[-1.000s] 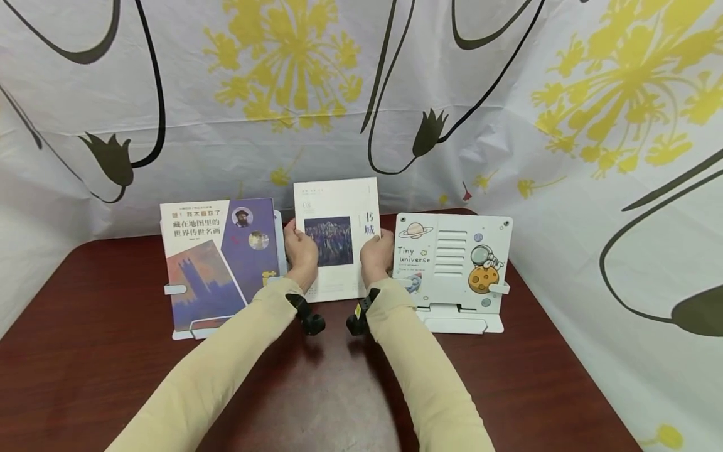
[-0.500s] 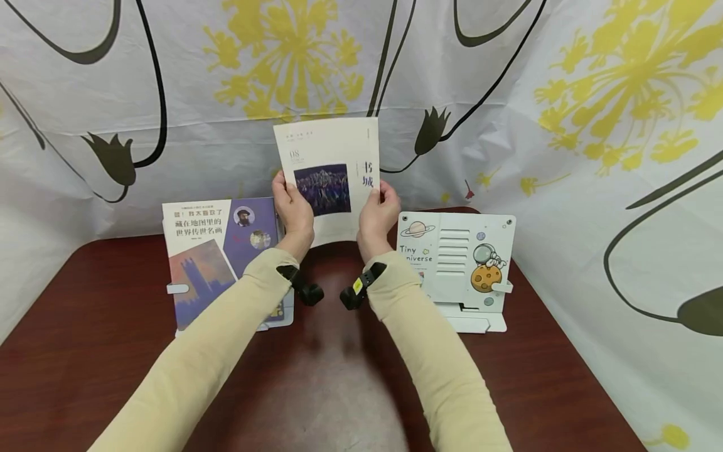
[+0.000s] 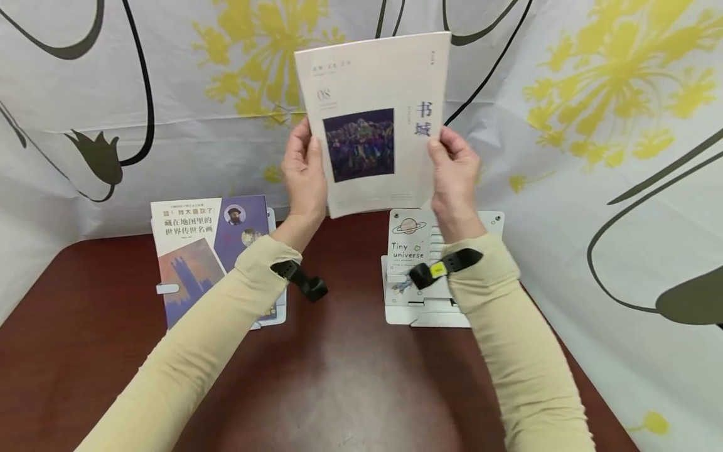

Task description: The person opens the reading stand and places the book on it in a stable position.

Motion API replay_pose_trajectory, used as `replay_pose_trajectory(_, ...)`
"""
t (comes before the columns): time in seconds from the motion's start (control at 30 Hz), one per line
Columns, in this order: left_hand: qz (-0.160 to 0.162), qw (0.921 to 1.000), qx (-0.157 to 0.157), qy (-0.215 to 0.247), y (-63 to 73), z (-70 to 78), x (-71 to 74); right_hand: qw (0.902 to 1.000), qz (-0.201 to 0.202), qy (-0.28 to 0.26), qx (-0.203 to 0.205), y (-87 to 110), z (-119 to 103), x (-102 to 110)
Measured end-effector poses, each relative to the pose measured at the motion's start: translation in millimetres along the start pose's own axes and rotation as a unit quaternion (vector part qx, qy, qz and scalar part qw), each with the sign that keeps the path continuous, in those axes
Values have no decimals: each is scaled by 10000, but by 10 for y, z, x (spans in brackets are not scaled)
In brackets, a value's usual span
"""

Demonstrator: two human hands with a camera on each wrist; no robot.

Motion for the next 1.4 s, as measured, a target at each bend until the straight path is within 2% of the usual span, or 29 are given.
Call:
replay_pose_trajectory(0.13,-529,9975,446,-125,164,-154,-202,9994,-128,312,-82,-45,-170,394)
replay_pose_trajectory(0.23,-939,9930,655,-306,314,-315,-327,9978,-124,614,-233,-51,-203,723)
replay_pose_trajectory(0.37,-1164,9888,761,-541,477,-519,-420,9954,-148,872,-368,-43,-157,1057)
replay_pose_trajectory(0.5,-1259,9857,917,-646,579,-689,-481,9935,-302,1032,-379,-47,-121,1273)
replay_pose_trajectory(0.67,-1241,9826,1013,-935,652,-858,-507,9899,-530,1247,-416,-47,-52,1471)
replay_pose_trajectory(0.87,-1269,9801,827,-1286,697,-985,-538,9852,-808,1434,-478,-38,95,1673)
replay_pose_trajectory(1.0,-1337,9764,755,-1518,709,-1038,-567,9813,-1005,1604,-345,-59,161,1783)
replay_pose_trajectory(1.2,-1495,9695,841,-1750,766,-1145,-557,9683,-1325,2104,-237,-80,278,1912)
replay_pose_trajectory(1.3,-1516,9696,849,-1721,773,-1151,-567,9696,-1323,2046,-233,-87,287,1927)
replay_pose_trajectory(1.4,-1524,9725,658,-1631,756,-1056,-605,9765,-1280,1736,-13,-127,205,1890)
Point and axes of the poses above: each hand's wrist, its own y-axis away from the middle knuckle, its own x-axis out of the back of the hand, z = x × y, the point moved 8 cm from there along -y, towards the middle knuckle, and after that the axes turned 10 degrees about x, right-handed, at the moved point
